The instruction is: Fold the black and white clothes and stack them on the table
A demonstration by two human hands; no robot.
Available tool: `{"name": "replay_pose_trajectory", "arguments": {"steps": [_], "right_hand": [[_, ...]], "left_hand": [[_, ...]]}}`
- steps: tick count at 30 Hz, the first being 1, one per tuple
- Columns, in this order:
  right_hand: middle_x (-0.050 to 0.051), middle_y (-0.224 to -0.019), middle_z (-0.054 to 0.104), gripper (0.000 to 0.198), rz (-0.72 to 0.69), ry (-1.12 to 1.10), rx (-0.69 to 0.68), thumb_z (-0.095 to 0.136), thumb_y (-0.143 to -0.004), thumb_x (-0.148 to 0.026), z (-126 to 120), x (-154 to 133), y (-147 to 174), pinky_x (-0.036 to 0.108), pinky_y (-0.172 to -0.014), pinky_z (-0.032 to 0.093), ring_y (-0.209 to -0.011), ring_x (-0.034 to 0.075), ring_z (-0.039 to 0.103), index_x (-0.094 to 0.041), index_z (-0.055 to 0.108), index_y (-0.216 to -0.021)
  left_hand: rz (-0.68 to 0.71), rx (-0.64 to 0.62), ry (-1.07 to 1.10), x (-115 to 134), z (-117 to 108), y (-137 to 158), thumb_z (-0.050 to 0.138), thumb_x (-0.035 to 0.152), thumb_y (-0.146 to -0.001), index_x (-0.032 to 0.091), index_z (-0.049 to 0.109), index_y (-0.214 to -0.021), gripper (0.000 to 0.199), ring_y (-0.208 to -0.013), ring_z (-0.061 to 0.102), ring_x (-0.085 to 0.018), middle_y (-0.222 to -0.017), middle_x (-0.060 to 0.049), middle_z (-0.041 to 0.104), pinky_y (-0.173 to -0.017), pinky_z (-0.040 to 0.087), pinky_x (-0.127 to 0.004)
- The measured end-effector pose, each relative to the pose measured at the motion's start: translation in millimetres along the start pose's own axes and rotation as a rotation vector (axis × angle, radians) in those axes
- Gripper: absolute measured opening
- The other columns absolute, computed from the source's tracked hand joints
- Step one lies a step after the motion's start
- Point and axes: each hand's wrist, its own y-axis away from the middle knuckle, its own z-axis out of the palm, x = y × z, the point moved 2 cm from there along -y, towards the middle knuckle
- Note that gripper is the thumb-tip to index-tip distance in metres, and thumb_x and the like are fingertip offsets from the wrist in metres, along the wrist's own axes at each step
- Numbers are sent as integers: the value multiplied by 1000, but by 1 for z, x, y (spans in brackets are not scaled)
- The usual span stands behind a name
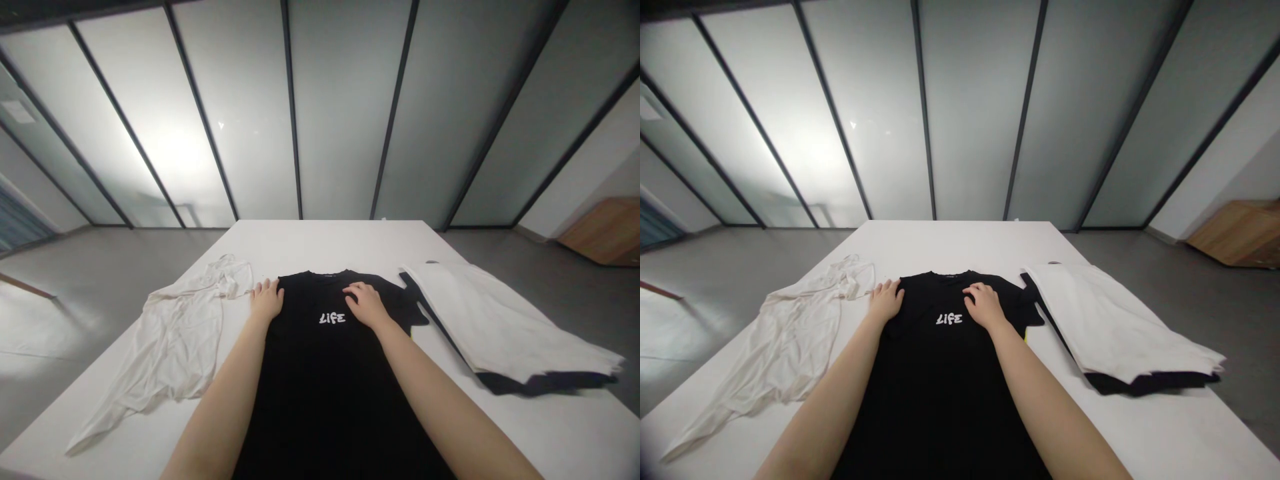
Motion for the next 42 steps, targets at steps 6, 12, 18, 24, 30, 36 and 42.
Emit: {"name": "replay_pose_trajectory", "arguments": {"steps": [6,12,18,24,30,36,42], "right_hand": [[10,-136,64,30,8,-2,-1,55,-101,-28,1,1,-1,42,-104,40,-126,28,55,-27,74,-124],[9,-136,64,30,10,4,-8,56,-100,-28,0,0,0,41,-103,40,-126,28,55,-27,74,-124],[9,-139,63,31,1,5,-15,54,-101,-28,-1,-1,1,41,-104,40,-129,27,54,-27,73,-125],[9,-140,63,31,2,6,-17,54,-101,-29,0,-1,1,42,-105,40,-130,28,54,-27,74,-125],[10,-140,62,31,-7,3,-15,56,-100,-28,-1,-3,1,43,-107,40,-129,28,55,-26,74,-125],[11,-139,63,29,-4,-64,7,59,-97,-26,0,-3,2,47,-109,39,-130,30,54,-24,76,-121],[9,-134,68,25,13,-282,66,63,-91,-29,3,-1,-1,49,-115,38,-130,30,57,-25,78,-111]], "left_hand": [[14,91,-124,-8,-18,-8,43,31,-103,15,65,-136,43,-132,57,-36,-140,-21,63,-111,44,-52],[159,13,-99,29,-2,-5,40,30,-105,16,67,-131,41,-124,64,-28,-130,-17,70,-111,45,-40],[157,-71,-126,37,27,8,34,51,-106,11,40,-161,68,-159,27,-36,-169,-20,36,-126,26,-53],[98,-83,-115,32,24,3,29,53,-105,7,35,-163,74,-159,25,-38,-170,-22,31,-126,25,-54],[109,-67,-139,37,18,6,33,50,-105,8,40,-160,70,-158,26,-40,-169,-23,32,-125,25,-56],[192,76,-132,59,9,24,36,49,-105,11,39,-161,68,-160,21,-39,-171,-20,30,-127,20,-56],[204,-126,-166,65,30,36,32,58,-104,11,36,-164,76,-159,22,-41,-171,-22,28,-126,20,-60]]}}
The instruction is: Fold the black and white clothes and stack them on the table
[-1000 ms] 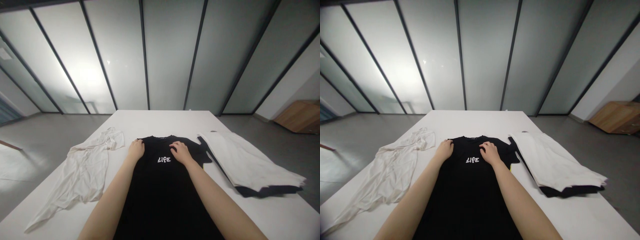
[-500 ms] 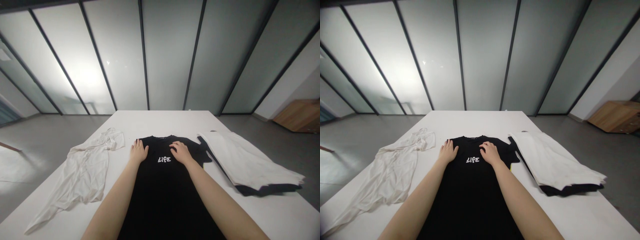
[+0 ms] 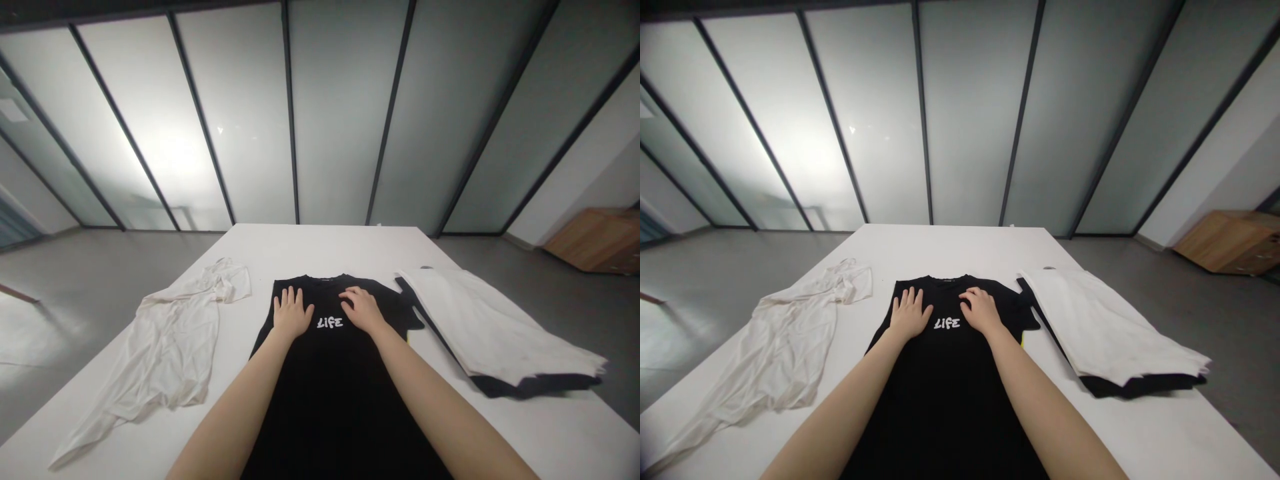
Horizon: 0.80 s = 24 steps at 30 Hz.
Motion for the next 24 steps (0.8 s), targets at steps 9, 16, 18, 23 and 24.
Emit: {"name": "replay_pose_trajectory", "arguments": {"steps": [9,16,18,23,24], "right_hand": [[16,-135,67,58,311,-636,280,17,-104,-46,-42,60,11,53,-102,54,-125,28,67,-29,45,-153],[14,-156,50,70,405,-448,453,40,-97,-51,-46,67,36,52,-116,44,-143,29,50,-28,27,-161],[15,-160,48,69,299,-123,333,45,-96,-53,-37,51,43,56,-122,34,-150,34,41,-24,40,-158],[17,-168,37,71,260,425,-65,52,-97,-60,0,19,68,70,-122,17,-156,47,26,-24,48,-158],[18,-169,35,72,257,472,-93,50,-99,-60,6,15,71,70,-122,16,-156,48,25,-24,45,-160]], "left_hand": [[14,29,14,-5,3,-2,33,59,-103,13,38,-163,75,-159,23,-40,-171,-20,29,-126,20,-59],[10,38,19,-5,5,-2,34,59,-103,15,35,-165,76,-159,24,-39,-171,-20,30,-126,20,-59],[12,46,19,-5,5,-2,34,60,-103,18,33,-166,76,-159,24,-39,-171,-18,31,-126,20,-59],[15,34,19,-5,6,-3,33,63,-102,18,37,-164,76,-160,21,-41,-172,-18,29,-126,19,-61],[14,31,20,-5,6,-3,33,63,-102,18,37,-164,76,-160,21,-41,-172,-18,29,-126,18,-61]]}}
